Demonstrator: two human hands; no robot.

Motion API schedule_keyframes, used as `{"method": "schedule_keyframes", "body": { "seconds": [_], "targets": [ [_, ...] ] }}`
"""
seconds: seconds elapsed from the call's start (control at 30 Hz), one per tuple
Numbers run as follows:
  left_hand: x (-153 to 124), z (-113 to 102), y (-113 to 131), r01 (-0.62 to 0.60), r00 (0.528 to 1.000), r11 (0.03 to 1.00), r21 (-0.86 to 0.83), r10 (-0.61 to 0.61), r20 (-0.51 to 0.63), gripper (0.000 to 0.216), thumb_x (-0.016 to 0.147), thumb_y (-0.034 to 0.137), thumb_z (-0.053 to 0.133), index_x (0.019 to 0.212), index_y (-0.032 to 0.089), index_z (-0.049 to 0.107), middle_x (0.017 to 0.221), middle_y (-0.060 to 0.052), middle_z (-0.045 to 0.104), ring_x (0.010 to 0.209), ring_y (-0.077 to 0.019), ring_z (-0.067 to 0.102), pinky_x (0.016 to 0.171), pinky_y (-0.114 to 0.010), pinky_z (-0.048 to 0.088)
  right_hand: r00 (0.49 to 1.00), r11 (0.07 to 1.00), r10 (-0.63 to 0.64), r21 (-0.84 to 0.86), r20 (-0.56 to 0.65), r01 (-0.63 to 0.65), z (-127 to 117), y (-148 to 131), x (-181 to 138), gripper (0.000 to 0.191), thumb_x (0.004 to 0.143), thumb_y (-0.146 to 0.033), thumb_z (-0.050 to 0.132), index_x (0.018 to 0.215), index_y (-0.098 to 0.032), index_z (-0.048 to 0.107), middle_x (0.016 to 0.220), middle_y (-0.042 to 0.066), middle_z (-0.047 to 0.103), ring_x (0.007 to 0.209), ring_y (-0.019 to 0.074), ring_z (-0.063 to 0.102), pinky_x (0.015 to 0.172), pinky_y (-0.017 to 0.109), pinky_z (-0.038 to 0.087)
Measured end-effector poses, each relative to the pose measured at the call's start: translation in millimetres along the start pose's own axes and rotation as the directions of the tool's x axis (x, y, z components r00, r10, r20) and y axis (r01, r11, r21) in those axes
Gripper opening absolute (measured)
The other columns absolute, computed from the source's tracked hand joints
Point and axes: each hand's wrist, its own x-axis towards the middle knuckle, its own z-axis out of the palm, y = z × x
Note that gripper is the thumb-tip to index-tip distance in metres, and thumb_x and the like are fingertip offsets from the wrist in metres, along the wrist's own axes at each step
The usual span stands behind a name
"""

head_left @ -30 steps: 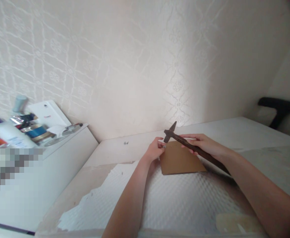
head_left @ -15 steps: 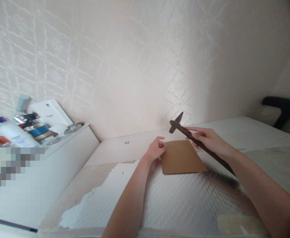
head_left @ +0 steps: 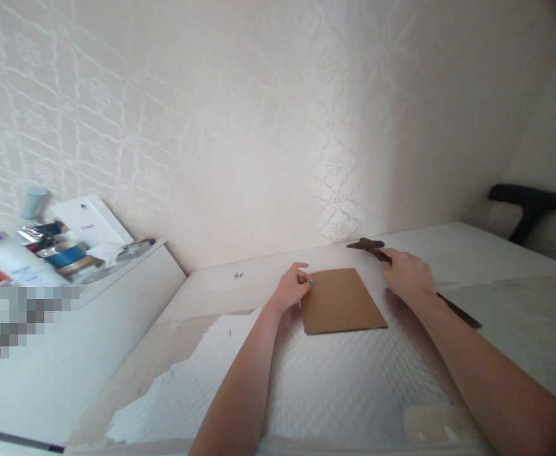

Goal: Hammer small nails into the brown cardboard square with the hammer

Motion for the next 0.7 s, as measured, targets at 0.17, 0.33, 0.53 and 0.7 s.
{"method": "schedule_keyframes", "body": {
  "seconds": [0.17, 0.33, 0.53, 0.7],
  "targets": [
    [0.4, -0.5, -0.3, -0.008, 1.000, 1.000, 0.026, 0.009, -0.026, 0.047, 0.068, 0.001, 0.050, 0.112, 0.016, 0.050, 0.089, -0.003, 0.067, 0.079, -0.0125, 0.058, 0.079, -0.027, 0.044, 0.999, 0.999, 0.045, -0.003, 0.014, -0.045, 5.4, 3.4, 2.7, 0.037, 0.085, -0.020, 0.045, 0.118, -0.021, 0.063, 0.097, 0.016, 0.067, 0.083, 0.0288, 0.066, 0.068, 0.037, 0.046],
    [0.8, -0.6, 0.3, 0.001, 0.999, 1.000, 0.032, 0.001, -0.054, 0.042, 0.071, 0.004, 0.048, 0.111, 0.017, 0.051, 0.087, -0.004, 0.069, 0.086, -0.0145, 0.061, 0.084, -0.029, 0.045, 1.000, 0.999, 0.022, -0.039, 0.006, -0.022, 9.0, 2.5, 2.0, 0.038, 0.084, -0.019, 0.044, 0.117, -0.018, 0.063, 0.094, 0.017, 0.066, 0.086, 0.0312, 0.063, 0.065, 0.037, 0.046],
    [-0.4, -1.6, 4.3, 0.034, 0.997, 0.999, -0.021, -0.035, -0.071, 0.038, 0.072, 0.005, 0.048, 0.108, 0.017, 0.052, 0.082, -0.004, 0.070, 0.085, -0.0153, 0.063, 0.085, -0.030, 0.044, 0.997, 0.998, 0.000, -0.070, -0.076, -0.006, 11.5, -0.5, -1.4, 0.033, 0.084, -0.018, 0.043, 0.107, -0.014, 0.066, 0.097, 0.022, 0.063, 0.097, 0.0376, 0.055, 0.070, 0.046, 0.044],
    [0.3, -0.4, 4.0, 0.039, 0.995, 0.998, -0.053, -0.044, -0.095, 0.036, 0.072, 0.006, 0.049, 0.106, 0.017, 0.053, 0.080, -0.003, 0.069, 0.084, -0.0153, 0.062, 0.086, -0.031, 0.044, 0.949, 0.969, -0.221, 0.063, -0.224, 0.240, 10.8, -18.2, -5.4, 0.038, 0.085, -0.021, 0.044, 0.119, -0.013, 0.061, 0.108, 0.019, 0.060, 0.097, 0.0337, 0.054, 0.077, 0.046, 0.045]
  ]
}}
